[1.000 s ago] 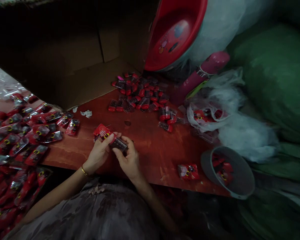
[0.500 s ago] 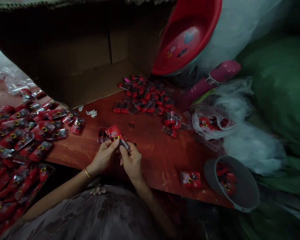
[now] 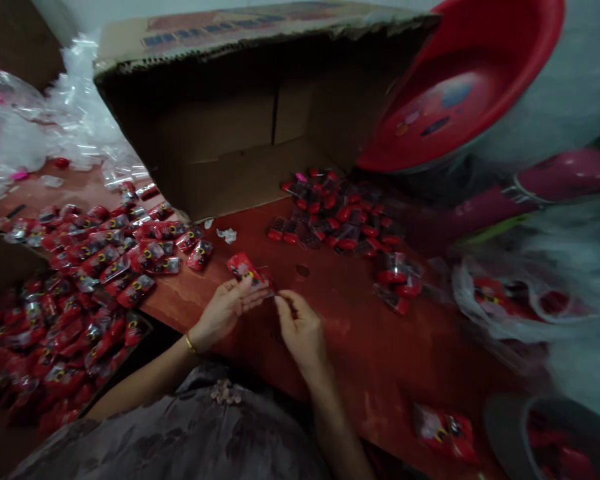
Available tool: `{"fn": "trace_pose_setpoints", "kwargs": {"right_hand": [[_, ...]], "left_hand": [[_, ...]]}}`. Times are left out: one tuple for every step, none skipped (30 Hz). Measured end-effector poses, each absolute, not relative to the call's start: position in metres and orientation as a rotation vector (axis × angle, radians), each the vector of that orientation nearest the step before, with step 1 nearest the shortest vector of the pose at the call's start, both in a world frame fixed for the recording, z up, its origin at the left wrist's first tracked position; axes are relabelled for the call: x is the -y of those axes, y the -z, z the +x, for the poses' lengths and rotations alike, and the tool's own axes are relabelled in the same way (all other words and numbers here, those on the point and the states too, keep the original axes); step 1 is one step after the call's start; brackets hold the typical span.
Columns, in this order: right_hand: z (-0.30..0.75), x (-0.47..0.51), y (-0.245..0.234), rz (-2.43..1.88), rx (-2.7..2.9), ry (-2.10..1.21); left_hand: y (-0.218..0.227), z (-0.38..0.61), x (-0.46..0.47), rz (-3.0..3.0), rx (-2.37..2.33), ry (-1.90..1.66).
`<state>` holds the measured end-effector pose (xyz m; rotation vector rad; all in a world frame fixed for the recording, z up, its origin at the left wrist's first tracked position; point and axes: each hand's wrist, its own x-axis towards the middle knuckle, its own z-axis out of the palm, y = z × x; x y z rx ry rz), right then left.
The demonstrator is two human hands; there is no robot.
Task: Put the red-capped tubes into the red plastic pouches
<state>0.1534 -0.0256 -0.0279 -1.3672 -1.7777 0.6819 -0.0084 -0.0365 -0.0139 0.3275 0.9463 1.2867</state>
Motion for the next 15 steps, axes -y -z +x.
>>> {"fn": "trace_pose_setpoints", "kwargs": {"right_hand": [[0.167, 0.015, 0.028, -1.43, 1.822, -0.444], [0.185, 0.003, 0.028, -1.517, 1.843, -0.204], [0.205, -0.009, 0.029, -1.619, 1.835, -0.021], [0.225, -0.02, 0.03, -1.727, 1.809, 0.109], [0.243, -0.03, 0.032, -1.832, 1.768, 0.21], [0.258, -0.038, 0.035, -1.9, 1.786, 0.238], [0.268, -0.044, 0.038, -1.942, 1.746, 0.281], [0.272, -0.046, 0.04, -1.932, 1.758, 0.29], [0.269, -0.046, 0.042, -1.86, 1.791, 0.303], [0.259, -0.044, 0.043, -1.734, 1.825, 0.311], [0.243, -0.04, 0.042, -1.565, 1.861, 0.309], [0.223, -0.036, 0.039, -1.381, 1.942, 0.24], [0.198, -0.031, 0.036, -1.199, 1.993, 0.161], [0.171, -0.027, 0.032, -1.084, 2.081, 0.032], [0.142, -0.024, 0.028, -0.966, 2.176, -0.056]], "left_hand": [[0.012, -0.026, 0.033, 0.286, -0.978, -1.367], [0.009, -0.047, 0.029, 0.255, -1.01, -1.466], [0.006, -0.072, 0.027, 0.246, -1.042, -1.579], [0.003, -0.098, 0.026, 0.216, -1.097, -1.682], [0.0, -0.125, 0.027, 0.164, -1.136, -1.787], [-0.003, -0.151, 0.031, 0.108, -1.172, -1.896], [-0.006, -0.175, 0.038, 0.03, -1.226, -1.986], [-0.009, -0.197, 0.046, 0.0, -1.256, -2.045], [-0.011, -0.214, 0.056, -0.023, -1.282, -2.072], [-0.014, -0.229, 0.066, -0.045, -1.316, -2.116], [-0.016, -0.24, 0.074, -0.042, -1.366, -2.16], [-0.018, -0.249, 0.08, -0.013, -1.445, -2.205], [-0.02, -0.258, 0.082, 0.061, -1.565, -2.245], [-0.022, -0.266, 0.08, 0.198, -1.727, -2.243], [-0.025, -0.275, 0.074, 0.39, -1.927, -2.181]]}}
